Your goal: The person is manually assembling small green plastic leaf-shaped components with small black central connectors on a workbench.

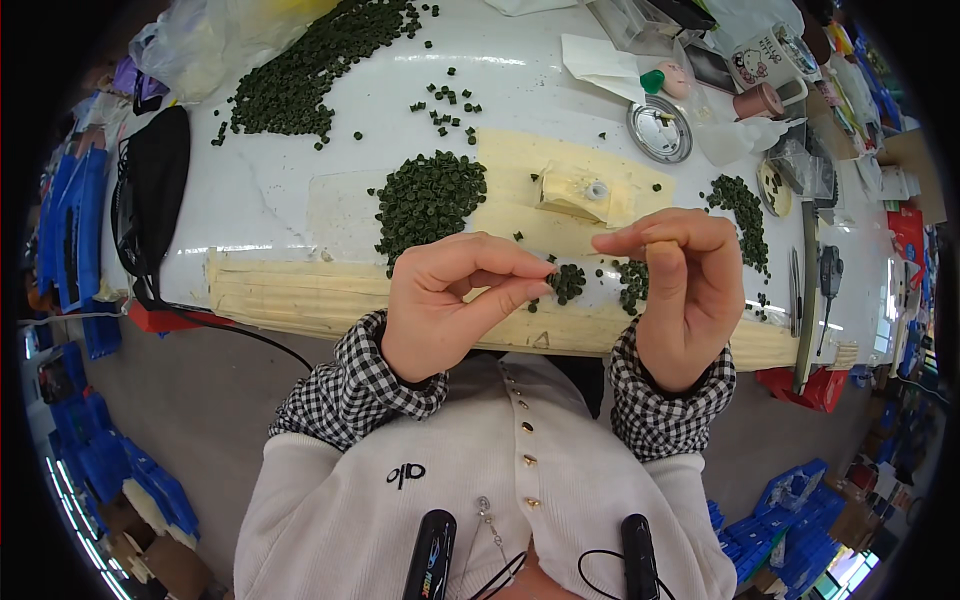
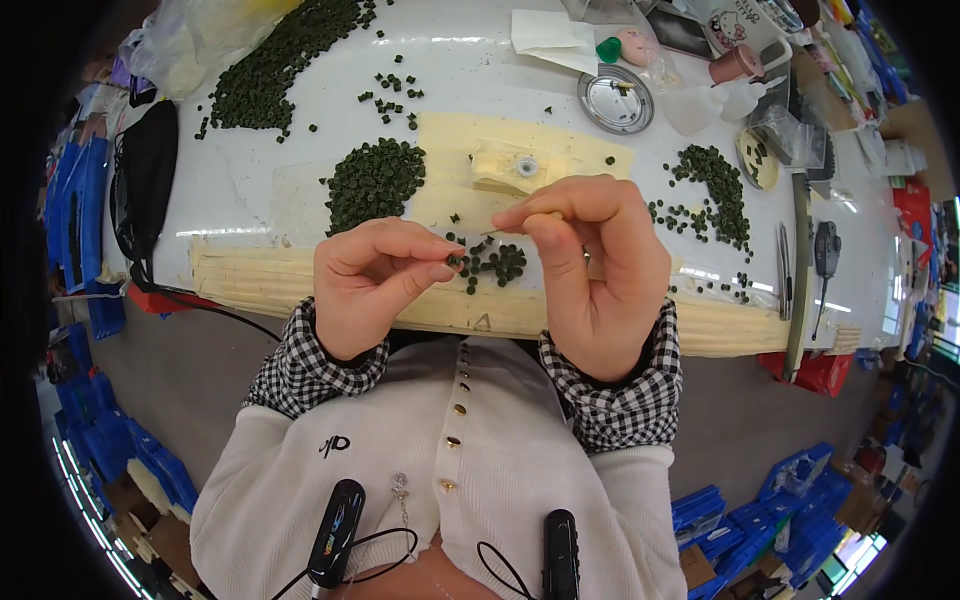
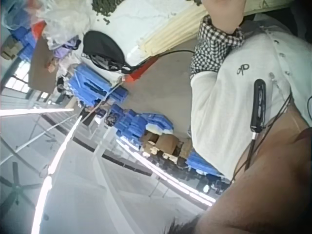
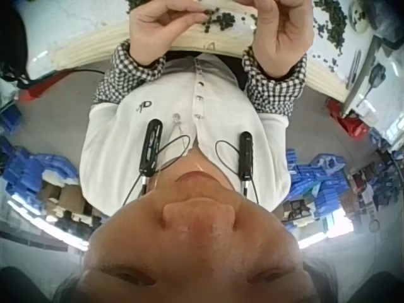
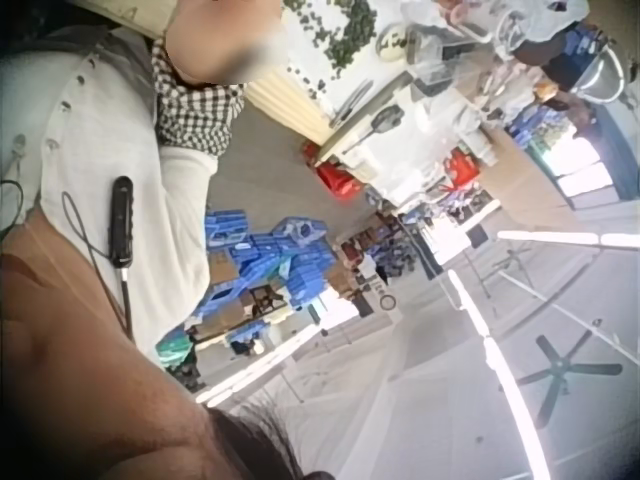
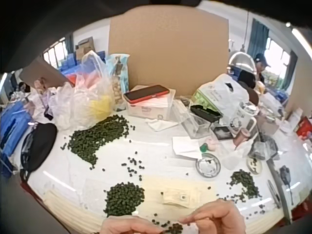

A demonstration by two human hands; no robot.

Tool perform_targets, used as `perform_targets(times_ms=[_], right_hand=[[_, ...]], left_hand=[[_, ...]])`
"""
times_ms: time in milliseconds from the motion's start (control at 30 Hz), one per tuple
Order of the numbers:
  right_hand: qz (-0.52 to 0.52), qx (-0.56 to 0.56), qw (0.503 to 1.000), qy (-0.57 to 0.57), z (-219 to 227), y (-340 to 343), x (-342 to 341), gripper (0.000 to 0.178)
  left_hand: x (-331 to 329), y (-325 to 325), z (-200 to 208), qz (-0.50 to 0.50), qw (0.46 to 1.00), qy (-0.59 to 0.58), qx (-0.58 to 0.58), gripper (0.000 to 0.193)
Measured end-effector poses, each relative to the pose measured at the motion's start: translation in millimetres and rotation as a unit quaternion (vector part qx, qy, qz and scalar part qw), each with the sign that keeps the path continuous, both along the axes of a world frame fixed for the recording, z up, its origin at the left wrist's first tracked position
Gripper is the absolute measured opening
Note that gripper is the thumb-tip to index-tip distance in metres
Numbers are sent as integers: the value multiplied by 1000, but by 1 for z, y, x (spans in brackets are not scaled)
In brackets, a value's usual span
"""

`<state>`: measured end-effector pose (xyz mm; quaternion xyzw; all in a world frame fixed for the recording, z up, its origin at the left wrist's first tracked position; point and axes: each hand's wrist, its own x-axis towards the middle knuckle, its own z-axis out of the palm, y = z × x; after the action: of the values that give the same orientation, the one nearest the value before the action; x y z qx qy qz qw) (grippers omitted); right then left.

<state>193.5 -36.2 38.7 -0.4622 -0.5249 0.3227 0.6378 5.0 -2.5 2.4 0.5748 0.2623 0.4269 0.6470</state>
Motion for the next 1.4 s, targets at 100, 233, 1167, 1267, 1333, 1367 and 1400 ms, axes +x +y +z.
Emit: perform_targets(times_ms=[100, 233, 1167, 1267, 1333, 1367, 1400], right_hand=[[-117, 23, 981, -152, -11, 13, 14, 11], [-159, 57, 923, -345, -19, 32, 21, 8], [85, 2, 971, -224, -18, -20, -8, 36], [82, 42, 966, -243, -22, -18, -6, 37], [81, 52, 962, -254, -23, -16, -6, 37], [80, 58, 961, -259, -23, -16, -5, 38], [78, 62, 959, -265, -23, -15, -5, 38]], left_hand=[[0, 0, -1, 11, 1000, 3, -1, 18], [1, 0, -2, 38, 999, 1, -11, 16], [-2, 1, 0, 34, 999, -13, -11, 16], [-1, -1, 1, 30, 998, -27, -50, 14], [-1, -1, 0, 25, 996, -38, -78, 13], [-1, -1, -1, 22, 995, -44, -92, 12], [-1, -1, -1, 18, 994, -44, -99, 13]])
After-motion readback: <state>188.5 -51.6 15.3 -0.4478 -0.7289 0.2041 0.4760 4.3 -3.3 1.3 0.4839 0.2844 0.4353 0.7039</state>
